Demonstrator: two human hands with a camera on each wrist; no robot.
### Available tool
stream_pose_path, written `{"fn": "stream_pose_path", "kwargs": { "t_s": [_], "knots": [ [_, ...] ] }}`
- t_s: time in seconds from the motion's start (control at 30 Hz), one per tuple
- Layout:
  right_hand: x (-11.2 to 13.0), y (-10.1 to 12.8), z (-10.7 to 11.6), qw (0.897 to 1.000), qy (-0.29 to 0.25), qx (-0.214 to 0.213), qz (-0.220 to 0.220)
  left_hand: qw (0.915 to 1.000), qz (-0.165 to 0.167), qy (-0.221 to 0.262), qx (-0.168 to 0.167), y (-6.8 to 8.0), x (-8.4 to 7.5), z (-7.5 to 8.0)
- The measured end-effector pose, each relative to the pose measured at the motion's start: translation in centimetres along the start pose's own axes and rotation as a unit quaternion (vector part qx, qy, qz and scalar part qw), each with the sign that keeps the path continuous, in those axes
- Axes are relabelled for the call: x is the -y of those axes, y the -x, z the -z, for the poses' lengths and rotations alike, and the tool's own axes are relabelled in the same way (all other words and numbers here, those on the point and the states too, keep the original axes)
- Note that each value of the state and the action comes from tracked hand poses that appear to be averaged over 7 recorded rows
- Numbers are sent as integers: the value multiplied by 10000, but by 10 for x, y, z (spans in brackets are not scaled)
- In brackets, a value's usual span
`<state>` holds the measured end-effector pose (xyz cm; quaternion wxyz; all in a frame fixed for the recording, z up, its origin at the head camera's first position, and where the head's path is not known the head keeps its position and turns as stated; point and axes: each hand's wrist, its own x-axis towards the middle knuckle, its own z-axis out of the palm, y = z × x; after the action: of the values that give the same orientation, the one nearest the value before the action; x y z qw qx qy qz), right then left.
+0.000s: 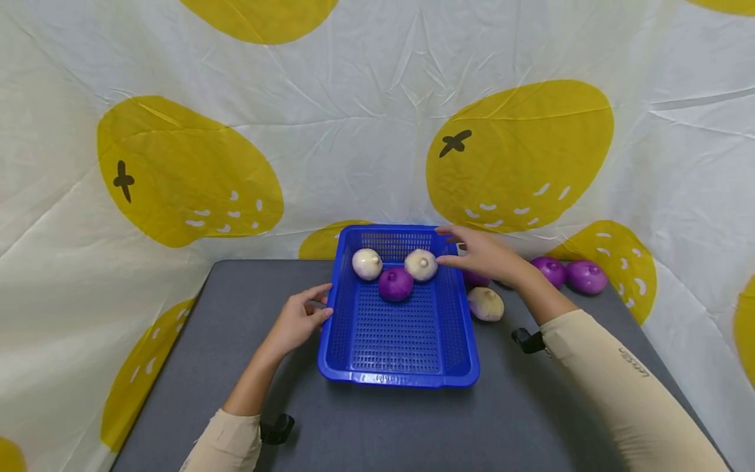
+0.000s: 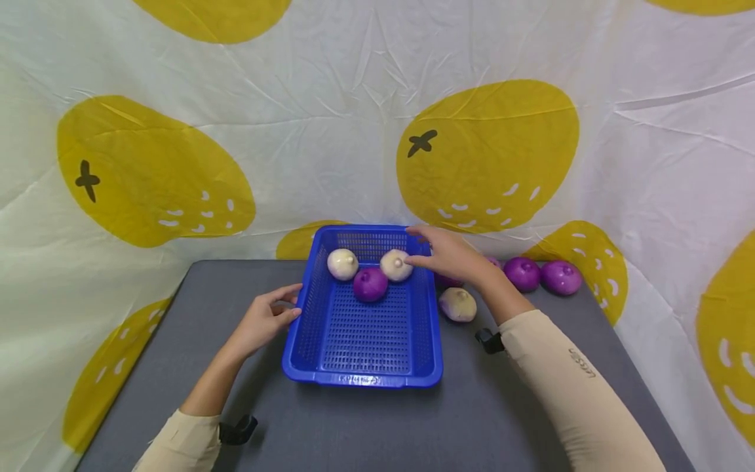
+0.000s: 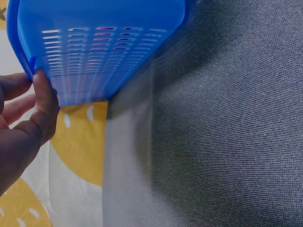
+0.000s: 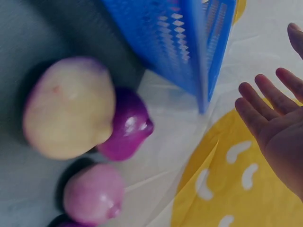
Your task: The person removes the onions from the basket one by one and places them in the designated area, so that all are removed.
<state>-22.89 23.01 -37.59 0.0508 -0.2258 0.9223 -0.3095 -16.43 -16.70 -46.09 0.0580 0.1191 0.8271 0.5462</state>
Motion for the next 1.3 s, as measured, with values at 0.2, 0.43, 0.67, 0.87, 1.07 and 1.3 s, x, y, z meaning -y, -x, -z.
{"fn": "stream_pose_path", "kwargs": {
  "t_s": [0.2, 0.43, 0.67, 0.87, 1.07, 1.3],
  "knots": [
    [20, -28, -6, 9990, 132, 427, 57, 10000, -12, -21, -10, 0, 0, 1],
    [35, -57, -17, 9956, -156, 906, 173, 10000, -20, -55, -35, -2, 1, 3],
    [32, -81, -43, 9922, -205, 1223, 95, 10000, -49, -13, -31, -2, 2, 2],
    [26, -85, -60, 9876, -452, 1488, -230, 10000, -2, 55, -9, -2, 1, 0],
    [19, -85, -72, 9850, -535, 1608, -326, 10000, 2, 27, -35, -2, 1, 0],
    [18, -82, -85, 9856, 59, 1689, -102, 10000, -33, 40, -11, -2, 2, 1]
  ]
}}
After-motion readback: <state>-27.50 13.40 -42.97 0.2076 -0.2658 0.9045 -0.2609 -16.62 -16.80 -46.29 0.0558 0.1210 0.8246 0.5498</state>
